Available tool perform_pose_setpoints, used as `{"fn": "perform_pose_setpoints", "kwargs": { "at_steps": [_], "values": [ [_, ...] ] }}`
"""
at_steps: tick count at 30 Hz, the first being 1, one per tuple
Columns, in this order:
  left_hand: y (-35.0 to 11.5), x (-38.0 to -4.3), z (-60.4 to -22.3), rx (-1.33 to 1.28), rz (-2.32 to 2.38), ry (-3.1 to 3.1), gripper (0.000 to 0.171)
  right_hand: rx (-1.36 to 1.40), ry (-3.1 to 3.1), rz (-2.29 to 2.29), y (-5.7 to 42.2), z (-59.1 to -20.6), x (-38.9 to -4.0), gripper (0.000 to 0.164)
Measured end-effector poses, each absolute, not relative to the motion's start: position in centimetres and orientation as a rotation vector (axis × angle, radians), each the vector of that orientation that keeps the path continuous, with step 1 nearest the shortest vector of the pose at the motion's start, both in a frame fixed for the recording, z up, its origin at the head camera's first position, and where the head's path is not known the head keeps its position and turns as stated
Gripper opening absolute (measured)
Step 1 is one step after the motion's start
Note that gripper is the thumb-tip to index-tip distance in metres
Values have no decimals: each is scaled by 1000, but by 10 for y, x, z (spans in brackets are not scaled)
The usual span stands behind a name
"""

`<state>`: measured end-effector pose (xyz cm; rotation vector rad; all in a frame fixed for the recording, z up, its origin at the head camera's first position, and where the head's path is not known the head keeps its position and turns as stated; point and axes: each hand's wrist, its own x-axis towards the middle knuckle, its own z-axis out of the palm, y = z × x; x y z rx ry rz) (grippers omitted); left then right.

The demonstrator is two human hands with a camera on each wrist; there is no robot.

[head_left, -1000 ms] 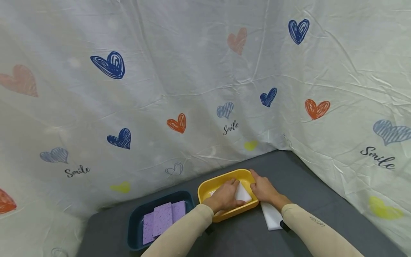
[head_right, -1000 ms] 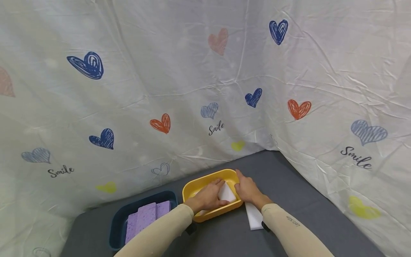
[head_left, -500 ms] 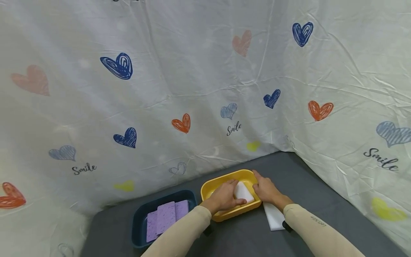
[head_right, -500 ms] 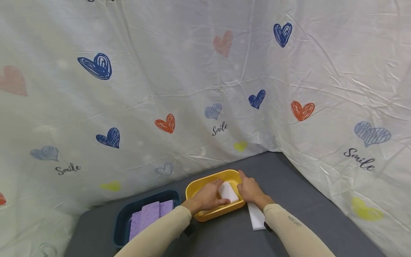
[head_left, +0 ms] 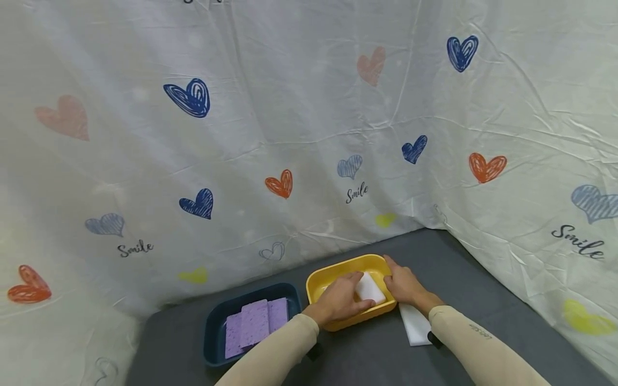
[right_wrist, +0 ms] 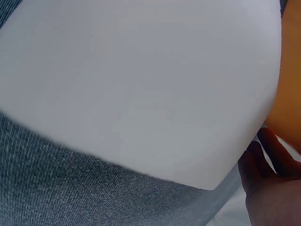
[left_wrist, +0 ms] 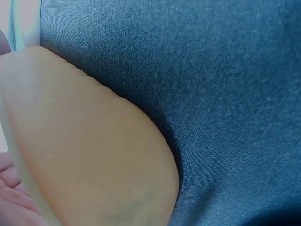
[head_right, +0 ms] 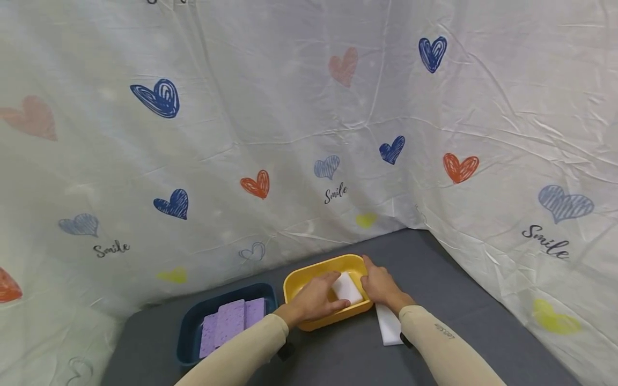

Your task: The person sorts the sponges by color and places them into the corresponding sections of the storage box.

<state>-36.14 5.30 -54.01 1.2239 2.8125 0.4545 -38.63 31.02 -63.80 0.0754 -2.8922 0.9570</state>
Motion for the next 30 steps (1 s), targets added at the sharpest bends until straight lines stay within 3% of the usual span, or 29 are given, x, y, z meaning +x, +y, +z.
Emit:
{"fn": "perform_pose_setpoints", "kwargs": {
  "at_steps": [17, 30],
  "values": [
    [39, -334, -535, 1384, 549, 2849, 80, 114, -2890, 928, 300, -617, -372, 69],
    [42, -305, -524, 1593, 544, 2755, 85, 130, -2914, 921, 311, -636, -386, 72]
  ]
}}
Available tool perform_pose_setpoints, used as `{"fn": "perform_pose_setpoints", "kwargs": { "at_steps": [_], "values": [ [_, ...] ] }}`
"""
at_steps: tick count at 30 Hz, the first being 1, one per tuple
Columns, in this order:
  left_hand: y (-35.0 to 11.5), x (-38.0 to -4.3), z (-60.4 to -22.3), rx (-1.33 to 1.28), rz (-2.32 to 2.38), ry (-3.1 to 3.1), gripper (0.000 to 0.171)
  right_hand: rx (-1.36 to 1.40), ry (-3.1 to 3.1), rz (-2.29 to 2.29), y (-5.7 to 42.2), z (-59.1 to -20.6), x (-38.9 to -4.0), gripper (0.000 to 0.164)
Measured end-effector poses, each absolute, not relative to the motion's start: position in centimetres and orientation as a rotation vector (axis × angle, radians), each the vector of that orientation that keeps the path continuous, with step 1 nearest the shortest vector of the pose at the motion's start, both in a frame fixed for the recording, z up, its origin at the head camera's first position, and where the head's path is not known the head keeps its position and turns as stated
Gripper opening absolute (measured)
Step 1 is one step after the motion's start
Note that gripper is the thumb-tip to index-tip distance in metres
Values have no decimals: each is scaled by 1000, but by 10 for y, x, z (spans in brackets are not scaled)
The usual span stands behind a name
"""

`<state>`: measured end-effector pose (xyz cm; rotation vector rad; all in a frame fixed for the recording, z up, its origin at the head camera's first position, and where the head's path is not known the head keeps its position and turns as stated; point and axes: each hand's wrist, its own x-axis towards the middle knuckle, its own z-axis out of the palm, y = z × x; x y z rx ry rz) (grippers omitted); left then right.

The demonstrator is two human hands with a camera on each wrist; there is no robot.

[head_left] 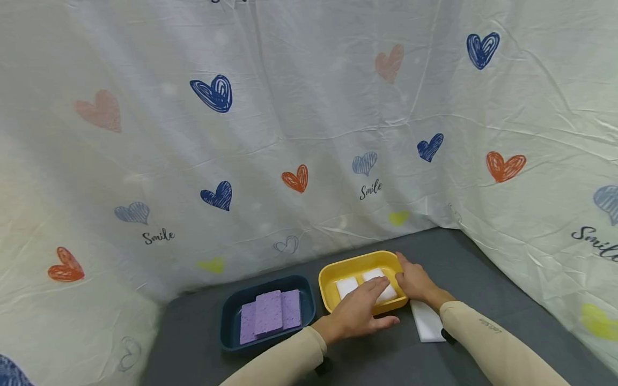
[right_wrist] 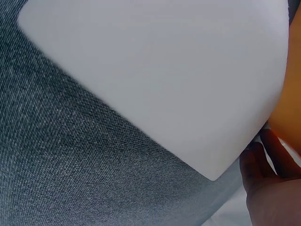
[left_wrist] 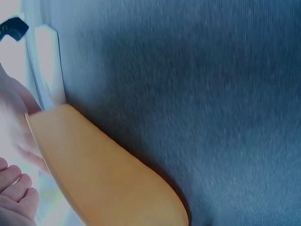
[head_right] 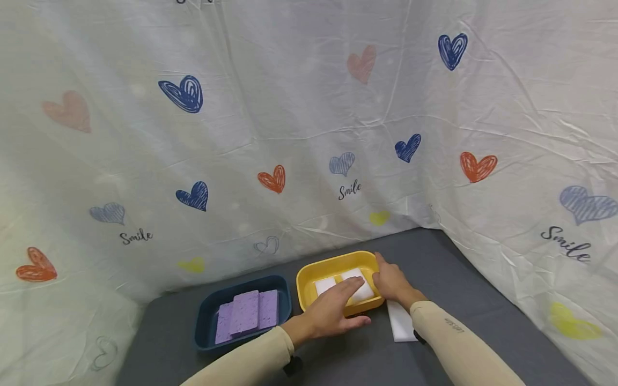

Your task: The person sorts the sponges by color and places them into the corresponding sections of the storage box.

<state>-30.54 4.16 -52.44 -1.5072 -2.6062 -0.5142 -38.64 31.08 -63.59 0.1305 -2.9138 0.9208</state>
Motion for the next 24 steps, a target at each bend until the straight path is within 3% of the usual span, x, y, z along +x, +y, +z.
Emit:
{"fn": "perform_pose_setpoints", "kwargs": {
  "at_steps": [24],
  "values": [
    [57, -268, -540, -1784, -310, -2433, 78, 124, -2913, 1012, 303, -613, -372, 72]
  ]
}}
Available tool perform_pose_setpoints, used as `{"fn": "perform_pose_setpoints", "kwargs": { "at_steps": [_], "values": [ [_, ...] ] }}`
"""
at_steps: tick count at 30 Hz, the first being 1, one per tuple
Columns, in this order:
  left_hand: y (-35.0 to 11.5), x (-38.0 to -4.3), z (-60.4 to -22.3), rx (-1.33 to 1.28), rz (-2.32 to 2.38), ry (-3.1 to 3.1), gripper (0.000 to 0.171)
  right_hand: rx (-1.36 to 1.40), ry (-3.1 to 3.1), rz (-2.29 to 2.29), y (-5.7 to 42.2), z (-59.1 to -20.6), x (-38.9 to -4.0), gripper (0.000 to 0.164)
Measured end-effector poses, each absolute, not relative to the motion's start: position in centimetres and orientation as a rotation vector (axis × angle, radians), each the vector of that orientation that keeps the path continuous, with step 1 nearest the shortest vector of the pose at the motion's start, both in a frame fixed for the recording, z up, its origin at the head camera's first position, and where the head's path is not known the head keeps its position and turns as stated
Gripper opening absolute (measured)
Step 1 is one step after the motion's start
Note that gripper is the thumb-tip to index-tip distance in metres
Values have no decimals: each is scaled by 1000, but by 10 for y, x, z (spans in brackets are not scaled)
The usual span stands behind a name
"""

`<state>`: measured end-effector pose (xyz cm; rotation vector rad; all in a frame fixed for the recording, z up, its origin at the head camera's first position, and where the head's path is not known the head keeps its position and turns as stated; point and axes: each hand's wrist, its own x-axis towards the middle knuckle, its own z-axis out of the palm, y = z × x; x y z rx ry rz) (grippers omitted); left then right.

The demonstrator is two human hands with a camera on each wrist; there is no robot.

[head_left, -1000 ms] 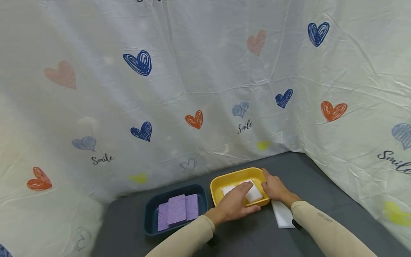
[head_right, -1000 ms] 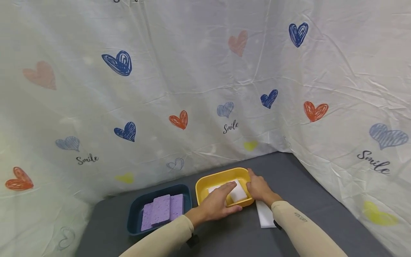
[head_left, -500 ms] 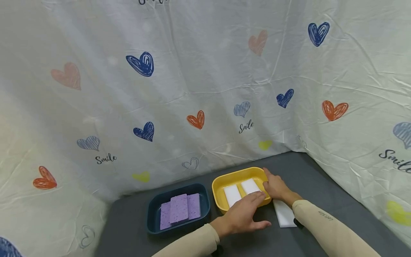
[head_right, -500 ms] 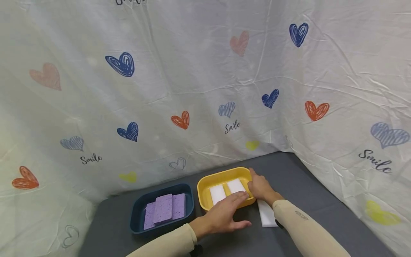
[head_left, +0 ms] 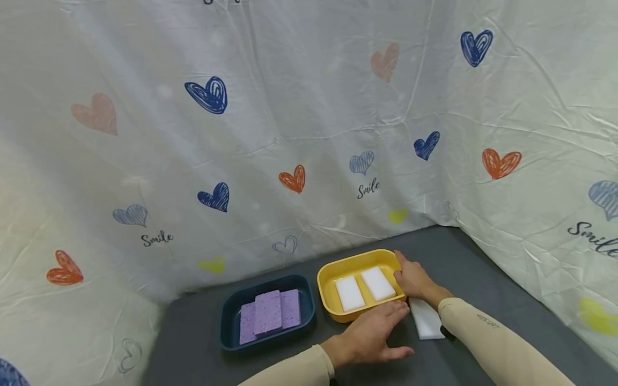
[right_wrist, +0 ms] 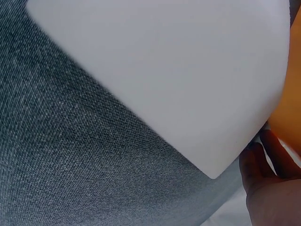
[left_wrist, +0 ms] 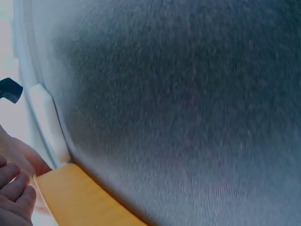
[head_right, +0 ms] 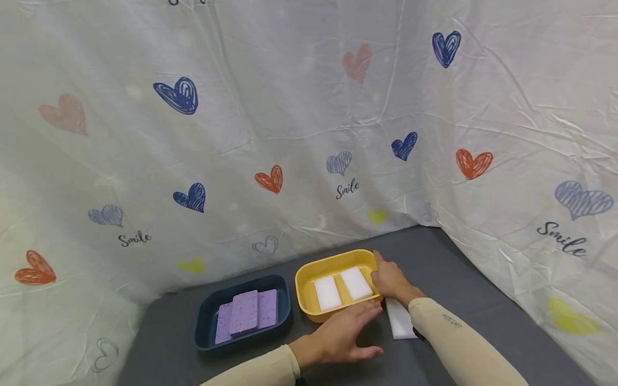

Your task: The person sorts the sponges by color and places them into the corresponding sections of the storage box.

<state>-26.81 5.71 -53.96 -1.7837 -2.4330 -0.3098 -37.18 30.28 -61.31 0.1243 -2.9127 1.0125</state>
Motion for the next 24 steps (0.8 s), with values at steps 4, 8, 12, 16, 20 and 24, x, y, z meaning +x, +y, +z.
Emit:
{"fn": "perform_pose_setpoints", "kwargs": {
  "at_steps": [4, 8, 12, 16, 20, 24],
  "values": [
    [63, -268, -547, -1797, -278, -2471, 78, 118, -2908, 995, 295, -588, -354, 69],
    [69, -269, -553, -1787, -221, -2530, 79, 83, -2940, 994, 288, -568, -342, 67],
    [76, -272, -560, -1757, -196, -2607, 83, 72, -2953, 1012, 293, -585, -354, 70],
    [83, -274, -568, -1707, -179, -2673, 87, 106, -2950, 1026, 308, -624, -381, 73],
    [92, -273, -573, -1650, -161, -2683, 89, 144, -2921, 1071, 308, -619, -376, 73],
    [100, -272, -577, -1599, -153, -2657, 90, 164, -2874, 1142, 299, -591, -355, 71]
  ]
}}
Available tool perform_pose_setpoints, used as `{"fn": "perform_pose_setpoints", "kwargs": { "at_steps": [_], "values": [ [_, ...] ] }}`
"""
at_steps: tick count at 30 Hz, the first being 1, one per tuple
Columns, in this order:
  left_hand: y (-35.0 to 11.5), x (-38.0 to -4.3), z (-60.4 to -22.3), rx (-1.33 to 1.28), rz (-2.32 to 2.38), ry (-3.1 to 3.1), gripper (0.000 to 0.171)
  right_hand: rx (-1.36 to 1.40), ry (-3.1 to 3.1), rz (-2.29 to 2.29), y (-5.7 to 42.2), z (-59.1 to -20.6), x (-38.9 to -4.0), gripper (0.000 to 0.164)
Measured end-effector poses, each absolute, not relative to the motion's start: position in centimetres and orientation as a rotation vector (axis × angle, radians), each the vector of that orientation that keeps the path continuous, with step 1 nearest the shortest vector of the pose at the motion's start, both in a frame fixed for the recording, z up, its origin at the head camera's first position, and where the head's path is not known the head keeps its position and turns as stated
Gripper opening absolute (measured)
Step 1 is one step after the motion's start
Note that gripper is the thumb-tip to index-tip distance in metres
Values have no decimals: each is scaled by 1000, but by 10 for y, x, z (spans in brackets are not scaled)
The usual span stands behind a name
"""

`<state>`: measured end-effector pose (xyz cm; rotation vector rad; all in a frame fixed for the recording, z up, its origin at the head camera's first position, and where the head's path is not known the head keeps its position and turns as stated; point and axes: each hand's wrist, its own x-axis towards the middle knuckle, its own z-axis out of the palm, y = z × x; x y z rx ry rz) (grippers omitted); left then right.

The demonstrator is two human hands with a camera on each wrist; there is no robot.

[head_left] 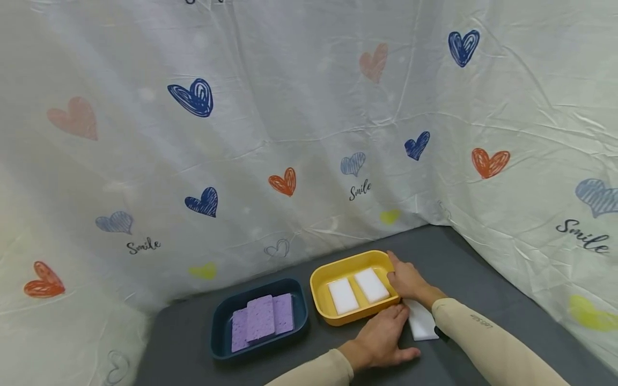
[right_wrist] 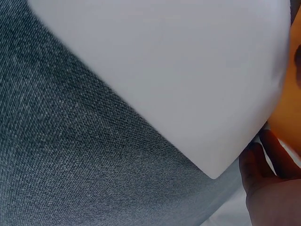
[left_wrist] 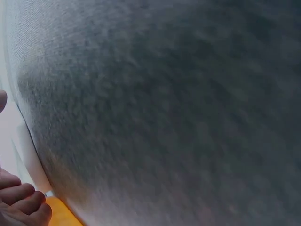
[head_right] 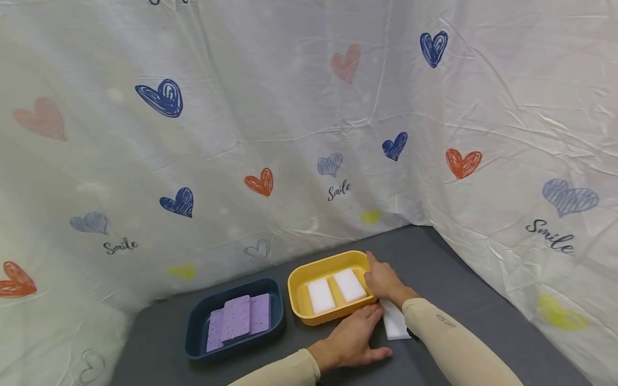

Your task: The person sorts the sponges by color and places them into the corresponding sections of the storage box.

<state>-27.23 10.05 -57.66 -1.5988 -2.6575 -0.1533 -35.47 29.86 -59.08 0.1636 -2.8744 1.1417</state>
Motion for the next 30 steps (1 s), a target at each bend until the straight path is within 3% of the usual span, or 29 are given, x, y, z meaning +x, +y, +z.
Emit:
{"fn": "perform_pose_setpoints", "kwargs": {
  "at_steps": [5, 15, 30],
  "values": [
    [110, -273, -585, -1553, -170, -2672, 92, 182, -2860, 1175, 296, -582, -347, 70],
    [124, -272, -594, -1467, -181, -2690, 98, 151, -2909, 1015, 309, -622, -376, 72],
    [140, -264, -585, -1364, -104, -2735, 102, 133, -2910, 1006, 313, -634, -386, 73]
  ]
}}
